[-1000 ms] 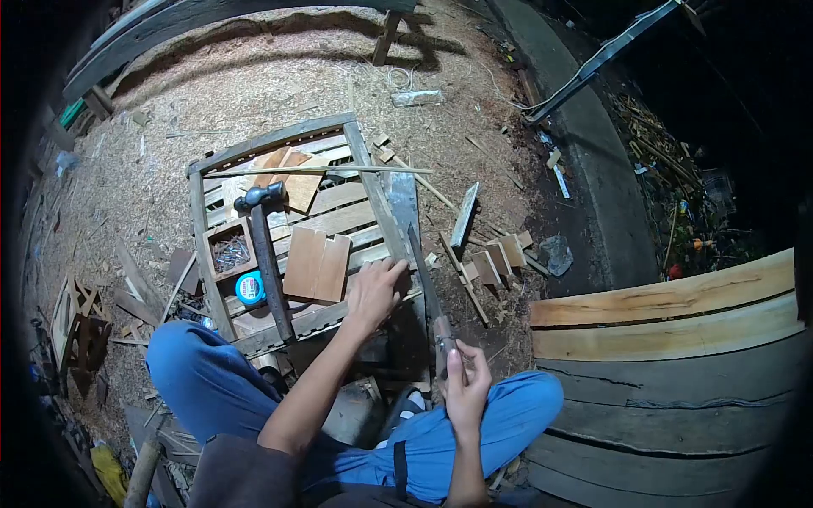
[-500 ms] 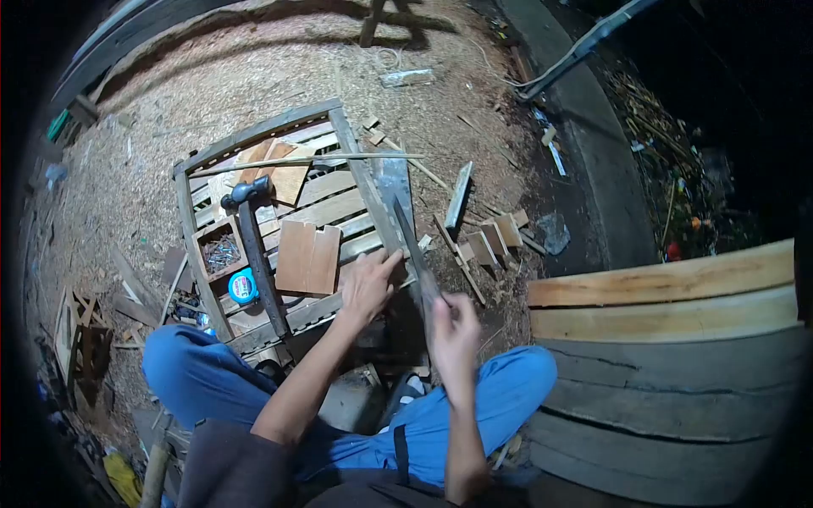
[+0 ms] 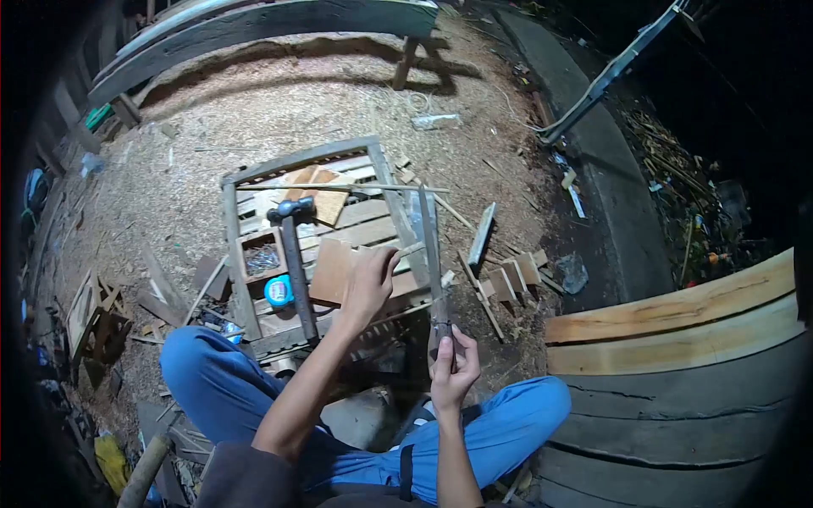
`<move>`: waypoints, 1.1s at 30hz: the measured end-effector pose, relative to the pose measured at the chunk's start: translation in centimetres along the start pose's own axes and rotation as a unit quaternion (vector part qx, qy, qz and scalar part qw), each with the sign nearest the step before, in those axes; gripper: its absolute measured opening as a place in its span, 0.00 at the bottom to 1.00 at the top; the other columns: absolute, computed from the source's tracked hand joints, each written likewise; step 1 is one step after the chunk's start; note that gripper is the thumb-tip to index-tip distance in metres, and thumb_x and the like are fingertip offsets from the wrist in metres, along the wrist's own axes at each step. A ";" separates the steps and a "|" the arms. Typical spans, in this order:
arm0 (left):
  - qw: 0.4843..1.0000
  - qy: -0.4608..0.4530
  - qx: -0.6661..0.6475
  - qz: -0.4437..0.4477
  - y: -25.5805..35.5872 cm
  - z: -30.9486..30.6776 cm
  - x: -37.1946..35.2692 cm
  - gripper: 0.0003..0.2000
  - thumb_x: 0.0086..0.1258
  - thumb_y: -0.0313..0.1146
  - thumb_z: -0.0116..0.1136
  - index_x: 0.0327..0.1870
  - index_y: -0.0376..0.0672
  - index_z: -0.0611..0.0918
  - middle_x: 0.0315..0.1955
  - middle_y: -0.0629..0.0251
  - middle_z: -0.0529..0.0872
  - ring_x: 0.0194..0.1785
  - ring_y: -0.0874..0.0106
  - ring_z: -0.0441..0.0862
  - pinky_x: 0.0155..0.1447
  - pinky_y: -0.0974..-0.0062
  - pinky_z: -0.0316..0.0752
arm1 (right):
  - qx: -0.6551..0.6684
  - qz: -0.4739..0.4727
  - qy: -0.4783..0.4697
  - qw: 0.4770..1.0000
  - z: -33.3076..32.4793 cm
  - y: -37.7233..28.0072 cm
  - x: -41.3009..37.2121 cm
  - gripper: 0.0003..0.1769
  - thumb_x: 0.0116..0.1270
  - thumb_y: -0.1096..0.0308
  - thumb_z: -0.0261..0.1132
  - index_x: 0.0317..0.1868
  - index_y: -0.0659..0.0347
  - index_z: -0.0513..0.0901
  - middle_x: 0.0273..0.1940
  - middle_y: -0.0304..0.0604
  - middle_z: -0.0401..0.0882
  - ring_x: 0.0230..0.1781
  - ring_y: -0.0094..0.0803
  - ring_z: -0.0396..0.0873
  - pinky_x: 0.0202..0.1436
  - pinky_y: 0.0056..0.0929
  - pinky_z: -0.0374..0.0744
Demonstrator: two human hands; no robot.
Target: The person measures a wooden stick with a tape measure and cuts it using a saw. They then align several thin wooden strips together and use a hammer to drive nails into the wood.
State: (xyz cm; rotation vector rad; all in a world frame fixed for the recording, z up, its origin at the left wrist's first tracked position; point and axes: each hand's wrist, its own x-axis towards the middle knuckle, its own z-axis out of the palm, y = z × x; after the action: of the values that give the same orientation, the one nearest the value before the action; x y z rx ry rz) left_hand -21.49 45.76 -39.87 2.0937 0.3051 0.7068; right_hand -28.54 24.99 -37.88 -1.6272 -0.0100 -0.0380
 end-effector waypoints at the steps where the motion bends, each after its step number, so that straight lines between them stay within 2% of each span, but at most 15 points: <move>1: 0.999 -0.022 0.023 0.019 0.6 -2.0 1.0 0.08 0.78 0.31 0.62 0.50 0.38 0.84 0.38 0.49 0.87 0.42 0.47 0.84 0.47 0.53 0.76 | 0.013 0.023 -0.017 0.999 0.4 -0.3 0.2 0.18 0.83 0.65 0.63 0.63 0.69 0.79 0.45 0.41 0.85 0.30 0.15 0.78 0.29 0.18 0.74; 3: 0.994 -0.042 0.089 0.050 2.4 -6.7 2.4 0.08 0.76 0.32 0.66 0.50 0.40 0.84 0.37 0.51 0.87 0.43 0.50 0.84 0.47 0.57 0.76 | 0.025 0.019 -0.024 0.999 2.5 -0.8 1.0 0.18 0.82 0.65 0.63 0.64 0.69 0.79 0.44 0.42 0.86 0.31 0.19 0.79 0.31 0.21 0.76; 5: 0.994 -0.027 0.098 0.049 2.5 -10.6 2.6 0.08 0.74 0.31 0.66 0.49 0.40 0.84 0.37 0.52 0.88 0.43 0.50 0.85 0.47 0.57 0.76 | -0.090 -0.123 -0.005 0.988 5.0 -0.9 1.9 0.17 0.83 0.65 0.62 0.63 0.69 0.79 0.36 0.40 0.85 0.26 0.20 0.78 0.27 0.23 0.74; 6: 0.994 -0.026 0.092 0.048 2.3 -12.3 2.4 0.08 0.73 0.30 0.67 0.48 0.40 0.84 0.37 0.53 0.88 0.44 0.50 0.85 0.47 0.57 0.76 | -0.139 -0.130 -0.019 0.982 5.9 -1.0 2.0 0.19 0.82 0.63 0.63 0.63 0.69 0.79 0.40 0.51 0.89 0.31 0.30 0.86 0.33 0.32 0.81; 8: 0.995 -0.025 0.089 0.038 2.5 -15.0 1.9 0.10 0.70 0.25 0.68 0.50 0.40 0.85 0.36 0.56 0.88 0.38 0.58 0.84 0.44 0.64 0.75 | -0.204 -0.066 -0.053 0.975 7.7 -1.7 1.8 0.20 0.81 0.62 0.63 0.63 0.68 0.80 0.42 0.59 0.89 0.36 0.39 0.91 0.38 0.37 0.84; 9: 0.997 -0.008 0.075 0.035 2.4 -15.7 1.6 0.10 0.70 0.25 0.69 0.50 0.40 0.85 0.36 0.57 0.87 0.38 0.59 0.83 0.43 0.65 0.75 | -0.199 -0.088 -0.057 0.974 8.6 -1.4 1.8 0.18 0.79 0.62 0.64 0.62 0.62 0.83 0.49 0.60 0.90 0.44 0.54 0.91 0.45 0.46 0.86; 14: 0.997 0.051 0.005 0.052 1.6 -15.9 0.3 0.12 0.68 0.23 0.70 0.51 0.39 0.86 0.41 0.57 0.87 0.42 0.61 0.85 0.47 0.66 0.77 | -0.333 -0.123 -0.115 0.928 10.5 2.3 1.7 0.21 0.78 0.60 0.64 0.66 0.59 0.81 0.49 0.61 0.89 0.46 0.59 0.88 0.50 0.55 0.83; 16: 0.997 0.037 0.024 0.058 2.8 -16.8 0.4 0.13 0.65 0.21 0.70 0.50 0.39 0.86 0.43 0.57 0.86 0.46 0.59 0.85 0.51 0.65 0.77 | -0.391 -0.130 -0.182 0.893 10.7 2.5 2.0 0.22 0.78 0.60 0.64 0.67 0.57 0.80 0.47 0.62 0.88 0.46 0.61 0.86 0.51 0.58 0.81; 17: 0.997 0.038 0.025 0.064 3.2 -17.0 0.6 0.14 0.64 0.20 0.70 0.50 0.39 0.85 0.42 0.58 0.86 0.48 0.58 0.84 0.53 0.64 0.76 | -0.432 -0.184 -0.207 0.858 10.5 2.0 2.4 0.20 0.77 0.61 0.64 0.65 0.58 0.82 0.45 0.63 0.87 0.45 0.63 0.84 0.53 0.58 0.79; 19: 0.996 0.038 0.015 0.073 3.9 -16.9 0.9 0.15 0.62 0.19 0.69 0.50 0.41 0.85 0.42 0.59 0.86 0.51 0.58 0.82 0.58 0.63 0.73 | -0.454 -0.184 -0.222 0.843 9.9 -1.4 2.7 0.19 0.77 0.61 0.63 0.64 0.59 0.83 0.45 0.62 0.87 0.45 0.62 0.85 0.53 0.57 0.79; 22: 0.995 0.028 0.001 0.098 4.0 -16.3 1.3 0.13 0.64 0.23 0.69 0.49 0.42 0.85 0.42 0.62 0.86 0.49 0.58 0.81 0.54 0.62 0.73 | -0.464 -0.173 -0.227 0.838 8.7 -6.3 4.2 0.18 0.80 0.62 0.61 0.61 0.62 0.85 0.46 0.59 0.89 0.46 0.58 0.87 0.53 0.52 0.82; 24: 0.993 0.013 -0.014 0.116 4.1 -15.6 1.2 0.15 0.64 0.23 0.69 0.52 0.42 0.85 0.43 0.61 0.85 0.50 0.57 0.80 0.56 0.61 0.73 | -0.300 -0.114 -0.216 0.922 8.3 -10.1 5.2 0.20 0.83 0.60 0.60 0.64 0.63 0.84 0.47 0.59 0.90 0.49 0.53 0.89 0.55 0.45 0.83; 25: 0.992 -0.015 -0.032 0.118 4.4 -15.3 1.2 0.17 0.63 0.23 0.69 0.55 0.42 0.85 0.43 0.61 0.84 0.51 0.56 0.78 0.57 0.60 0.73 | -0.259 -0.077 -0.235 0.934 7.9 -12.3 5.7 0.22 0.85 0.58 0.57 0.68 0.64 0.81 0.48 0.59 0.90 0.52 0.48 0.90 0.57 0.41 0.82; 28: 0.985 -0.073 -0.053 0.144 4.7 -14.2 0.7 0.25 0.61 0.26 0.69 0.62 0.43 0.83 0.46 0.57 0.81 0.55 0.53 0.74 0.61 0.58 0.73 | -0.242 -0.187 -0.242 0.921 7.2 -14.4 6.9 0.23 0.86 0.57 0.57 0.69 0.66 0.79 0.49 0.52 0.88 0.50 0.34 0.87 0.57 0.36 0.82; 33: 0.977 -0.143 -0.034 0.155 6.1 -13.0 -0.1 0.29 0.56 0.30 0.71 0.63 0.45 0.84 0.48 0.57 0.78 0.56 0.55 0.72 0.63 0.58 0.71 | -0.226 -0.193 -0.279 0.913 4.8 -13.6 5.1 0.24 0.87 0.54 0.55 0.64 0.66 0.83 0.48 0.51 0.87 0.48 0.37 0.87 0.55 0.35 0.82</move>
State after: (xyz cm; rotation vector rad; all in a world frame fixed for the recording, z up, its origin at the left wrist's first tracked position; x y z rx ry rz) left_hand -29.48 50.89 -29.08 2.1646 -0.2074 0.5742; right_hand -23.81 30.47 -24.38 -2.0265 -0.8178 0.1339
